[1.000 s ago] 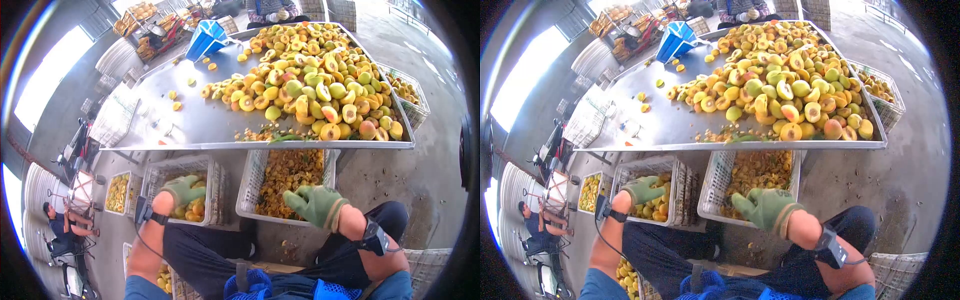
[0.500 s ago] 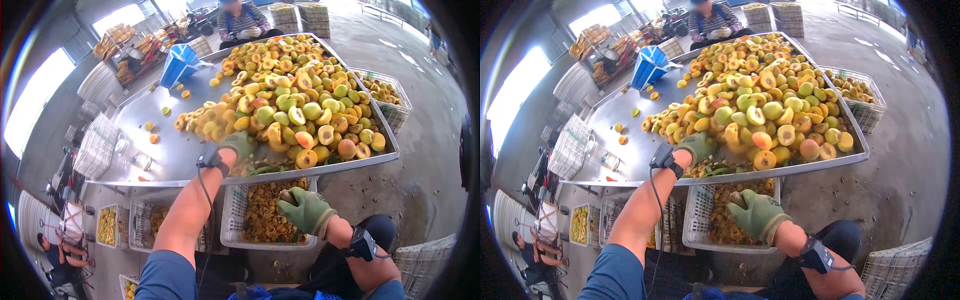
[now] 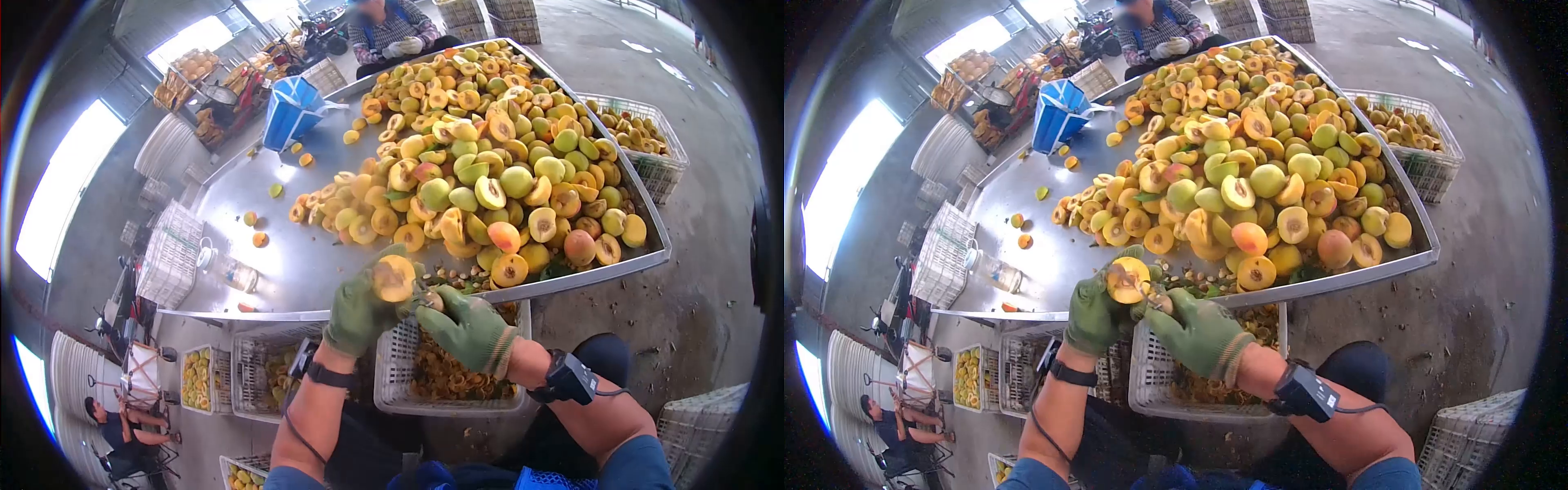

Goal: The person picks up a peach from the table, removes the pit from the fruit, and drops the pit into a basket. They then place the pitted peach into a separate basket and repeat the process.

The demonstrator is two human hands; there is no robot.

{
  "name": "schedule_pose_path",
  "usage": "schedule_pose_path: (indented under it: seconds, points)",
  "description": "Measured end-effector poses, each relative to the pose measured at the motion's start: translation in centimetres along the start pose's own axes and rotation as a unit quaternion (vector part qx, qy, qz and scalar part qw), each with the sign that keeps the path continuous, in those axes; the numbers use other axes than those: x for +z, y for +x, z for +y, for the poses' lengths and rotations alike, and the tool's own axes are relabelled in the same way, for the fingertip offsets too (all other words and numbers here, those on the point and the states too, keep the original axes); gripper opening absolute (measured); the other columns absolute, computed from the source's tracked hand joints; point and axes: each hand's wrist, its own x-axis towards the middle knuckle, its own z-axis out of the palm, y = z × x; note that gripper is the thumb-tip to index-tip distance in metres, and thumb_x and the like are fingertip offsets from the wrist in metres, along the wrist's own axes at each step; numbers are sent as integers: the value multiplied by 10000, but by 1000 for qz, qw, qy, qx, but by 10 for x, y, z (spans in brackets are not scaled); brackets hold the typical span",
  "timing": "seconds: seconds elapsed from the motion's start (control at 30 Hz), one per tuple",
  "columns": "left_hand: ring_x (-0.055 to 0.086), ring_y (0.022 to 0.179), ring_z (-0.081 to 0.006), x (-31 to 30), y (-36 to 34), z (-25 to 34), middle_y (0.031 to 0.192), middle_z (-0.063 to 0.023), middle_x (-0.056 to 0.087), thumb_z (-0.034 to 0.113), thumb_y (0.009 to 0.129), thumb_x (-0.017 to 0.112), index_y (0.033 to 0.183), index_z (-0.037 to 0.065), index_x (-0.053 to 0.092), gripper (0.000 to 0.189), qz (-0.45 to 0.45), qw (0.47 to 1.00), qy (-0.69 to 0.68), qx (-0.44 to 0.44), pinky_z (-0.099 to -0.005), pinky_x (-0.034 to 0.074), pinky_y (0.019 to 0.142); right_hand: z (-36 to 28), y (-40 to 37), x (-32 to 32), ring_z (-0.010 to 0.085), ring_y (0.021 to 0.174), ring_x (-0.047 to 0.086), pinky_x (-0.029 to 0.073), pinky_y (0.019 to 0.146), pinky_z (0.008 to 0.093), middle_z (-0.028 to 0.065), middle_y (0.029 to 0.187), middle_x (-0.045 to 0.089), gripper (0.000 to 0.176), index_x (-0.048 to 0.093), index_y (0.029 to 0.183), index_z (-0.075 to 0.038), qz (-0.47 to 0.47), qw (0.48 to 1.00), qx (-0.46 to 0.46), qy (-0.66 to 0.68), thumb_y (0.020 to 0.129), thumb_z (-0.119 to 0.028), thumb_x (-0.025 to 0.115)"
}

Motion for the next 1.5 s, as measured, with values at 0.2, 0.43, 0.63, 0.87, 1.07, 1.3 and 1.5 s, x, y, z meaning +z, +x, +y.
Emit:
schedule_pose_path:
  seconds: [0.2, 0.43, 0.63, 0.87, 1.07, 1.3, 1.5]
  points:
    - [680, 1109, -211, 13, -5, -27, 1252, -111, 683, -48, 714, 753, 1296, 13, 587, 608, -50, 999, 17, 0, -348, 544, 945, 15, 5, 4, 463, 947, 672, 527, 810, 499, 276, 946, 698, 435, 602, 1153, 7, 23, 996, 14, -84, 957, -382, 591]
    - [693, 954, -206, 24, -8, -46, 1163, -124, 690, 588, 1052, 360, 1327, 34, 556, 649, -41, 944, -301, -129, -275, 584, 717, 27, 6, 14, 455, 934, 665, 527, 803, 515, 253, 963, 696, 409, 587, 1202, -25, 41, 988, -31, -145, 959, -353, 588]
    - [670, 997, -184, 38, -17, -47, 1147, -109, 686, 429, 1077, 446, 1316, 14, 568, 494, -7, 989, -145, -23, -298, 569, 841, 18, -2, 19, 446, 901, 673, 532, 780, 521, 248, 949, 700, 396, 574, 1173, -23, 6, 981, 30, -192, 951, -348, 611]
    - [649, 1003, -166, 47, -24, -23, 1116, -91, 680, 282, 1074, 489, 1300, 3, 580, 370, 36, 975, -204, -76, -315, 529, 911, 20, -8, 25, 438, 902, 681, 536, 767, 516, 244, 948, 705, 366, 561, 1179, -37, 4, 978, 31, -205, 938, -304, 627]
    - [635, 1028, -169, 55, -29, -26, 1132, -93, 678, 288, 1079, 489, 1288, 14, 586, 359, 81, 987, -132, -41, -328, 504, 948, 32, -9, 38, 465, 872, 654, 516, 720, 533, 243, 900, 684, 302, 596, 1165, -64, 4, 983, 53, -178, 932, -251, 638]
    - [632, 1023, -173, 62, -33, -27, 1129, -104, 675, 314, 1086, 467, 1270, 14, 574, 368, 108, 990, -92, 25, -330, 502, 938, 34, -11, 39, 361, 760, 666, 520, 669, 444, 164, 815, 684, 213, 629, 1051, -42, -30, 998, 23, -45, 951, -229, 621]
    - [647, 1047, -200, 52, -35, -41, 1174, -133, 667, 176, 1053, 519, 1312, -26, 548, 330, 71, 992, -34, 100, -336, 518, 922, -5, -7, -4, 108, 485, 518, 404, 416, 289, -17, 633, 555, 215, 640, 1011, -76, -238, 910, 250, 229, 974, -285, 611]
